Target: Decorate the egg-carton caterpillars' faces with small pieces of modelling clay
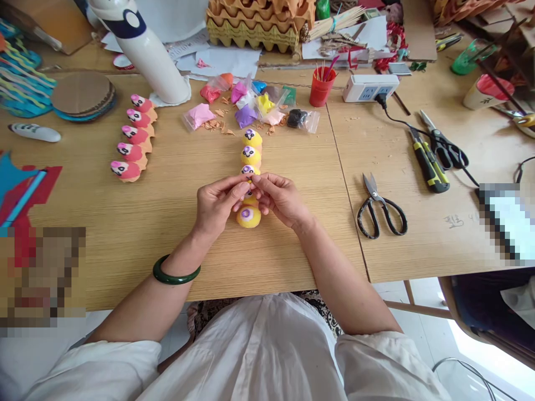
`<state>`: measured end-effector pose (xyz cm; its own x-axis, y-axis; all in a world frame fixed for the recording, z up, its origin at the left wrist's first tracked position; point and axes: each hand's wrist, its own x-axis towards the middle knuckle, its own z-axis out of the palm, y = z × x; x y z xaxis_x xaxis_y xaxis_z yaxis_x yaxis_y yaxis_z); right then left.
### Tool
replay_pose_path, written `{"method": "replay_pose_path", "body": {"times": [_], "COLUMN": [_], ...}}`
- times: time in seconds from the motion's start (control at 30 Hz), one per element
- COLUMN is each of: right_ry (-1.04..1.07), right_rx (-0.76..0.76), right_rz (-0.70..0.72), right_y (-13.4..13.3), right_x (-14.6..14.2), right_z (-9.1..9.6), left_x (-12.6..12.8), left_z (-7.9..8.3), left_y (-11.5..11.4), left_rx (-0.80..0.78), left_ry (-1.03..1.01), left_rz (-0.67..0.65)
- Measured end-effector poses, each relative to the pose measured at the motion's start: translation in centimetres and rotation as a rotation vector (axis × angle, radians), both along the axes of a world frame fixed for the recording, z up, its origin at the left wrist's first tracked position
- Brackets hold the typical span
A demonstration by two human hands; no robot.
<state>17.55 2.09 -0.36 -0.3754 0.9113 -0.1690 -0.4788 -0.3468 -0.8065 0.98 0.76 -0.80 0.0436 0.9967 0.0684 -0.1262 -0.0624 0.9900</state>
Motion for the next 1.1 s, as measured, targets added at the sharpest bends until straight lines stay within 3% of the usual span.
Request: {"method": "replay_pose_path", "body": {"times": [0.43, 0.83, 1.1], "right_ry": [-0.025, 0.007, 0.031], "right_rx": [0.024, -0.007, 0.005], "right_rz": [0.028, 0.044, 0.014], "right_y": [-0.2, -0.2, 0.0], "right_x": [-0.1, -0.2, -0.1], "right_z": [0.0, 0.2, -0.1], "left_x": [0.1, -0.1, -0.3], "left_z": [0.3, -0.4, -0.7], "left_y": [-0.2, 0.1, 0.4], "left_rx": [0.17, 0.173, 0.056], "left_ry": [0.122, 0.077, -0.042], "left_rz": [0.083, 0.108, 0.004]}}
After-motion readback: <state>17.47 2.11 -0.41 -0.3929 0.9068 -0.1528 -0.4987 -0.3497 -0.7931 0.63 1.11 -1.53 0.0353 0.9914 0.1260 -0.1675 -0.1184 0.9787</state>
